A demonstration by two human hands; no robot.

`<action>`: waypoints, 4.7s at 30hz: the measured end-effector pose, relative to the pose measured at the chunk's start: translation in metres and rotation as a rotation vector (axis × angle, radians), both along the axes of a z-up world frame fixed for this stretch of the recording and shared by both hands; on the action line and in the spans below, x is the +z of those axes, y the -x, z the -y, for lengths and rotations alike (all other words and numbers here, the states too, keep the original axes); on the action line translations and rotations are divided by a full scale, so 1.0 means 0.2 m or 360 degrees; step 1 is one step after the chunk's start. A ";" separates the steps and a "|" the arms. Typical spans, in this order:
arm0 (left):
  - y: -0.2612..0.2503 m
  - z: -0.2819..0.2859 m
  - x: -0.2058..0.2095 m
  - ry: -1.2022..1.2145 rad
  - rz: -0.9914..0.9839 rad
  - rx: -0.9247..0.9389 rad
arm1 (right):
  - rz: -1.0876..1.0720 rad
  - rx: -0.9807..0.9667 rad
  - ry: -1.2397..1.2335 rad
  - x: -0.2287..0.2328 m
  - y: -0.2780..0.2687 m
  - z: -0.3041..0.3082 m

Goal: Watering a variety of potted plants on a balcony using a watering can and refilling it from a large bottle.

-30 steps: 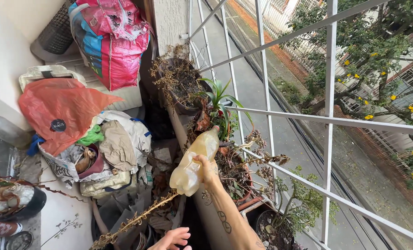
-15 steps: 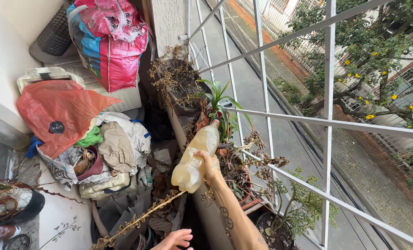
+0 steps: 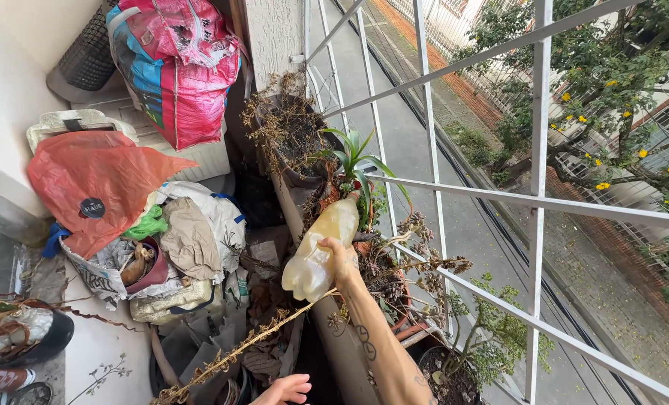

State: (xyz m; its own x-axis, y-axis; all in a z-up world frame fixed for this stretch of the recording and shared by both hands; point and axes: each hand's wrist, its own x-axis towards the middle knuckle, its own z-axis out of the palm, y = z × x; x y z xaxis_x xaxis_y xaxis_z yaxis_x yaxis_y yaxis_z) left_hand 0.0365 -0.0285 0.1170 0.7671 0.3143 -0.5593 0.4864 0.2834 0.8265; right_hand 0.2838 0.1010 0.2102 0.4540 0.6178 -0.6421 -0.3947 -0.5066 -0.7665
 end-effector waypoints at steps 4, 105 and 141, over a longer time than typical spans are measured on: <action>-0.03 0.00 0.03 -0.0035 0.0094 -0.0063 | 0.0026 0.0099 0.0005 0.02 0.03 0.11; -0.32 0.17 0.20 -0.1504 -0.0349 0.0749 | -0.0111 -0.0233 0.0159 -0.13 0.30 0.83; 0.05 0.80 0.37 -0.1555 -0.0264 0.0250 | -0.0117 -0.0601 -0.0304 0.22 0.71 1.70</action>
